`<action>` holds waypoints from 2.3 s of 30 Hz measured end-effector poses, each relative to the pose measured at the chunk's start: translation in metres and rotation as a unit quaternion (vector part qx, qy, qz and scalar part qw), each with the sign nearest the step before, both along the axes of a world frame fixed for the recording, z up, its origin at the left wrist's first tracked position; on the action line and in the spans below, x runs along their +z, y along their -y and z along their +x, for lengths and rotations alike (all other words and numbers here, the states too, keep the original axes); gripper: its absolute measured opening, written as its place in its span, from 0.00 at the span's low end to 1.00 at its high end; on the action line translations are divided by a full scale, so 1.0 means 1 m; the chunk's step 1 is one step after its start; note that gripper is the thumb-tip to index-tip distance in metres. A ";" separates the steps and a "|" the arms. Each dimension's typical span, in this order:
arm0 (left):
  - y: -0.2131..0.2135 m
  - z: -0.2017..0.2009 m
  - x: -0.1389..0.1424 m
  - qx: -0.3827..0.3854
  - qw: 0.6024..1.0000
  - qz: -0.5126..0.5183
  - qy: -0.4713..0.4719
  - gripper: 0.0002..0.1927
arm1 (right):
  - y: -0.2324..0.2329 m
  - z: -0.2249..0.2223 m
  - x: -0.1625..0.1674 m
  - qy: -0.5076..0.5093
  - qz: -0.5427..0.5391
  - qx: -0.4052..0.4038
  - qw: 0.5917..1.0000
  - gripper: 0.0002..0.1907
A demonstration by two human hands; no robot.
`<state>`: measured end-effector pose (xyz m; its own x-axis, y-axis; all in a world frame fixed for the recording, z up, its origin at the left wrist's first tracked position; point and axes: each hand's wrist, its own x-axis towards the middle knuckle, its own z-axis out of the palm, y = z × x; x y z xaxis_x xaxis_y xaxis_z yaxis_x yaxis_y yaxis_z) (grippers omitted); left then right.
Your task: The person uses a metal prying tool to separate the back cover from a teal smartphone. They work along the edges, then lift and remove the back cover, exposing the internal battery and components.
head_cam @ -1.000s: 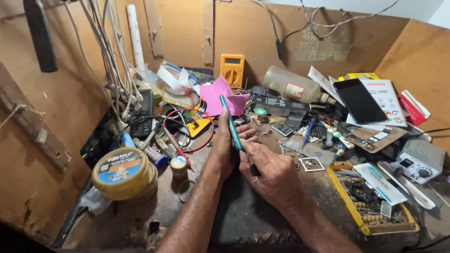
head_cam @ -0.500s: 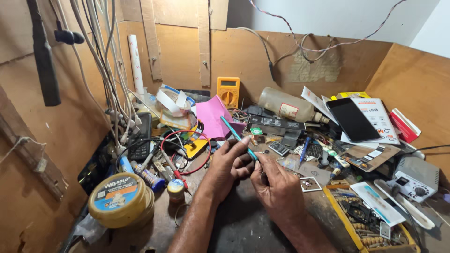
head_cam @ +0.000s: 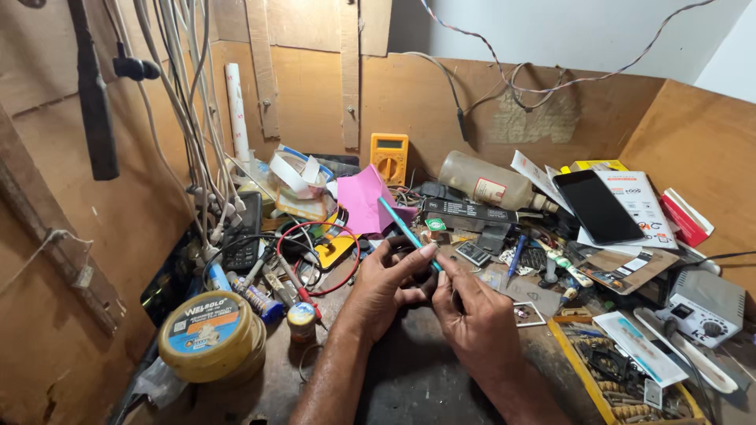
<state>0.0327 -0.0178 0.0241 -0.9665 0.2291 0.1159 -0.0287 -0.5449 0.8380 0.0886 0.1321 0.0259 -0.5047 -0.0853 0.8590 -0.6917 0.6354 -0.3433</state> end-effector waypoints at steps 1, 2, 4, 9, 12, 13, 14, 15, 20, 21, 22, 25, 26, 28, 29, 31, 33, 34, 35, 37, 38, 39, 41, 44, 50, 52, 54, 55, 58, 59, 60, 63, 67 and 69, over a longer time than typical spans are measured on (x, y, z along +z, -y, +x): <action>0.000 0.001 -0.001 -0.002 1.000 -0.005 -0.006 0.26 | 0.000 0.000 0.001 -0.003 0.002 -0.014 1.000 0.18; 0.001 0.001 -0.001 -0.005 1.000 -0.009 -0.013 0.26 | 0.000 -0.001 0.001 -0.007 0.004 -0.029 1.000 0.21; 0.001 0.002 -0.002 0.002 0.999 -0.032 -0.030 0.26 | 0.000 -0.001 0.002 0.026 -0.016 -0.059 0.998 0.25; -0.002 0.000 -0.007 -0.005 0.996 -0.039 -0.075 0.28 | -0.002 0.000 0.001 0.086 -0.044 -0.067 0.993 0.31; -0.002 -0.006 -0.012 -0.021 0.999 0.025 -0.023 0.31 | 0.001 -0.001 0.000 -0.014 0.002 -0.019 1.000 0.31; -0.002 -0.007 -0.014 -0.031 0.998 0.047 -0.033 0.29 | 0.002 0.000 -0.001 0.013 -0.007 -0.020 1.000 0.29; -0.002 -0.009 -0.016 -0.039 0.996 0.070 -0.042 0.27 | 0.002 0.001 -0.001 0.040 -0.015 -0.020 0.999 0.27; -0.001 -0.011 -0.017 -0.048 0.993 0.093 -0.054 0.26 | 0.003 0.000 -0.001 0.065 -0.024 -0.020 0.997 0.26; -0.004 -0.019 -0.024 -0.030 0.991 0.128 -0.033 0.18 | 0.007 -0.003 0.001 0.127 -0.140 -0.024 0.982 0.19; -0.004 -0.019 -0.025 -0.032 0.989 0.135 -0.049 0.17 | 0.007 -0.003 0.001 0.117 -0.152 -0.010 0.981 0.17; -0.003 -0.020 -0.026 -0.027 0.988 0.144 -0.041 0.16 | 0.007 -0.004 0.001 0.114 -0.153 -0.004 0.982 0.16; 0.001 -0.023 -0.025 -0.018 0.985 0.167 -0.027 0.14 | 0.006 -0.003 0.003 0.126 -0.136 -0.010 0.983 0.12; 0.002 -0.023 -0.026 -0.016 0.985 0.171 -0.029 0.14 | 0.004 -0.003 0.004 0.144 -0.117 -0.026 0.982 0.11; 0.003 -0.023 -0.026 -0.011 0.986 0.161 -0.029 0.15 | 0.006 -0.001 0.005 0.153 -0.090 -0.038 0.983 0.11; 0.000 -0.024 -0.025 -0.010 0.988 0.149 -0.027 0.15 | 0.007 0.001 0.006 0.145 -0.083 -0.035 0.985 0.11; -0.004 -0.022 -0.027 -0.015 0.990 0.131 -0.045 0.15 | 0.007 0.004 0.006 0.119 -0.067 -0.040 0.990 0.11; -0.008 -0.020 -0.026 -0.027 0.988 0.120 -0.091 0.16 | 0.006 0.004 0.007 0.078 -0.053 -0.051 0.994 0.11; -0.009 -0.019 -0.027 -0.013 0.993 0.082 -0.081 0.17 | 0.005 0.005 0.007 0.036 -0.033 -0.037 0.998 0.11; -0.010 -0.016 -0.027 0.001 0.997 0.043 -0.070 0.18 | 0.003 0.006 0.006 -0.004 -0.012 -0.022 1.000 0.11; -0.009 -0.013 -0.027 0.003 0.998 -0.001 -0.070 0.20 | 0.001 0.007 0.004 -0.027 0.014 -0.012 0.999 0.12; -0.009 -0.012 -0.026 -0.009 0.996 -0.005 -0.083 0.21 | 0.001 0.006 0.004 -0.011 0.019 -0.018 1.000 0.12; -0.008 -0.010 -0.026 -0.020 0.995 -0.007 -0.094 0.22 | 0.000 0.008 0.002 0.006 0.026 -0.023 0.999 0.13; -0.006 -0.010 -0.023 -0.018 0.997 0.005 -0.070 0.21 | 0.001 0.010 0.001 0.006 0.032 -0.004 0.999 0.13; -0.004 -0.012 -0.019 -0.022 0.999 0.033 -0.022 0.20 | 0.002 0.011 0.003 0.023 0.018 0.003 1.000 0.13; 0.002 -0.012 -0.019 -0.061 0.997 0.057 -0.003 0.21 | 0.001 0.011 0.005 0.017 0.012 0.040 0.999 0.13; 0.002 -0.012 -0.018 -0.065 0.997 0.047 0.000 0.21 | 0.000 0.010 0.004 0.013 0.023 0.032 0.999 0.13; 0.002 -0.011 -0.018 -0.066 0.997 0.044 0.003 0.21 | -0.001 0.009 0.002 -0.015 0.040 0.036 0.998 0.13; 0.001 -0.011 -0.017 -0.062 0.997 0.043 0.005 0.21 | -0.001 0.008 0.002 -0.016 0.042 0.033 0.998 0.13; 0.001 -0.010 -0.015 -0.056 0.998 0.039 0.005 0.20 | -0.001 0.006 0.001 -0.031 0.045 0.029 0.998 0.12; 0.001 -0.009 -0.014 -0.058 0.998 0.038 0.002 0.20 | -0.001 0.005 0.001 -0.042 0.046 0.030 0.998 0.12; 0.001 -0.009 -0.014 -0.060 0.997 0.038 0.000 0.20 | -0.001 0.005 0.000 -0.053 0.046 0.031 0.997 0.12; 0.000 -0.008 -0.012 -0.046 0.998 0.033 -0.003 0.20 | -0.002 0.005 0.000 -0.026 0.042 0.029 0.998 0.13; 0.000 -0.006 -0.010 -0.051 0.997 0.047 -0.015 0.20 | -0.002 0.004 0.000 -0.016 0.041 0.024 0.999 0.14; 0.000 -0.006 -0.008 -0.058 0.997 0.053 -0.012 0.20 | -0.002 0.003 -0.001 -0.019 0.048 0.009 0.999 0.15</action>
<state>0.0266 -0.0183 0.0162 -0.9307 0.3249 0.1681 -0.0778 -0.6247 0.7770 0.0917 0.1343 0.0249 -0.4694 -0.1779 0.8649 -0.7152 0.6510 -0.2542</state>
